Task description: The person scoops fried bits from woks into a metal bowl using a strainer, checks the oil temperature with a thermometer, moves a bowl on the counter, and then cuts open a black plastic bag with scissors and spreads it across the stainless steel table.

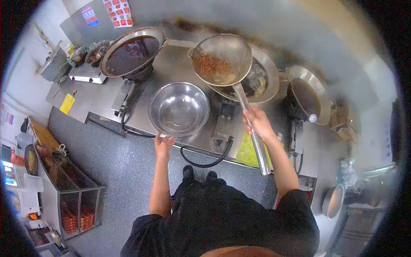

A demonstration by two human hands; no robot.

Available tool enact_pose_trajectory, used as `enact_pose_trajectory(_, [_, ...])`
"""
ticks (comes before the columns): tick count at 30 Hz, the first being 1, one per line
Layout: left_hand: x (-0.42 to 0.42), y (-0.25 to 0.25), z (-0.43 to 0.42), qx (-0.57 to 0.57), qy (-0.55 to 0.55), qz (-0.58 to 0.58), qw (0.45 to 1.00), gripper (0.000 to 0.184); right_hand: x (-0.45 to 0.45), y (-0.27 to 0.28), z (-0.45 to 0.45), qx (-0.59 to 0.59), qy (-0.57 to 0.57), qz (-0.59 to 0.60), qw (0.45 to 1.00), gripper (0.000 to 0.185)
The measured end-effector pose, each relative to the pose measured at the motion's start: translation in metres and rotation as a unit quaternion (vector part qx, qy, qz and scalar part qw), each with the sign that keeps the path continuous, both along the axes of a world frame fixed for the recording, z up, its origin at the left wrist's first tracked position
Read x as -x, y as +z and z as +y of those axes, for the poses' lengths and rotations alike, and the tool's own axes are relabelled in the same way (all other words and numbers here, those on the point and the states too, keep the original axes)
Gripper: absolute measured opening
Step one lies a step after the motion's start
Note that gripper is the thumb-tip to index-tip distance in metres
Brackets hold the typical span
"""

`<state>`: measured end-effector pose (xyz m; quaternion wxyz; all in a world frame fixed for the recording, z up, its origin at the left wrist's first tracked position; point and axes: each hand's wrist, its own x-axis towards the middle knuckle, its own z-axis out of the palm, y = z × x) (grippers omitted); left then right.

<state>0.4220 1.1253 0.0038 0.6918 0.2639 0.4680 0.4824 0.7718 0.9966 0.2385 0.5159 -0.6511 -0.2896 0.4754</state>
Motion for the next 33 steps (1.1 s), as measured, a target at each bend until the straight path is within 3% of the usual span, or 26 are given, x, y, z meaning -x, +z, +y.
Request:
enact_pose_trajectory(6, [0.046,-0.036,-0.02,0.046,0.018,0.094,0.994,0.055,0.032,-0.007,-0.03,0.063,0.082,-0.289,0.952,0.043])
enact_pose_trajectory(9, [0.074,-0.066,-0.042,0.107,0.047,0.134,0.984,0.051,0.035,-0.073,-0.047,-0.077,0.109,-0.436,0.89,0.049])
enact_pose_trajectory(13, [0.106,-0.097,-0.083,0.122,0.02,0.217,0.968,0.052,0.036,-0.112,-0.043,-0.028,0.193,-0.493,0.848,0.052])
enact_pose_trajectory(17, [0.14,-0.144,-0.125,0.166,-0.038,0.368,0.914,0.055,0.035,-0.124,-0.038,0.023,0.203,-0.526,0.825,0.054])
enact_pose_trajectory(20, [0.166,-0.155,-0.168,0.199,-0.061,0.405,0.89,0.053,0.029,-0.125,-0.033,0.039,0.215,-0.54,0.812,0.055])
enact_pose_trajectory(22, [0.222,-0.268,-0.2,0.156,-0.062,0.446,0.879,0.049,0.027,-0.124,-0.035,0.052,0.209,-0.535,0.817,0.055])
enact_pose_trajectory(23, [0.237,-0.293,-0.21,0.134,-0.062,0.466,0.872,0.047,0.025,-0.123,-0.034,0.044,0.216,-0.533,0.817,0.055])
enact_pose_trajectory(24, [0.246,-0.293,-0.215,0.05,-0.271,0.548,0.79,0.042,0.022,-0.122,-0.032,0.037,0.223,-0.531,0.817,0.056])
enact_pose_trajectory(25, [0.247,-0.279,-0.218,-0.113,-0.45,0.635,0.618,0.037,0.021,-0.123,-0.032,0.03,0.227,-0.529,0.817,0.056])
enact_pose_trajectory(26, [0.258,-0.282,-0.224,-0.276,-0.52,0.646,0.486,0.033,0.023,-0.124,-0.035,0.032,0.226,-0.532,0.815,0.056])
enact_pose_trajectory(27, [0.256,-0.289,-0.229,-0.065,-0.504,0.597,0.62,0.028,0.025,-0.125,-0.038,0.033,0.225,-0.536,0.813,0.056])
enact_pose_trajectory(28, [0.239,-0.261,-0.231,0.184,-0.331,0.474,0.795,0.024,0.027,-0.126,-0.037,0.034,0.224,-0.54,0.811,0.057])
enact_pose_trajectory(29, [0.209,-0.204,-0.227,0.328,-0.125,0.41,0.842,0.02,0.028,-0.129,-0.035,0.011,0.219,-0.528,0.821,0.056])
enact_pose_trajectory(31, [0.201,-0.198,-0.226,0.299,-0.107,0.42,0.85,0.027,0.029,-0.136,-0.036,-0.027,0.212,-0.5,0.839,0.056])
enact_pose_trajectory(33, [0.204,-0.23,-0.221,0.241,-0.123,0.447,0.853,0.034,0.034,-0.144,-0.042,-0.036,0.206,-0.491,0.846,0.054])
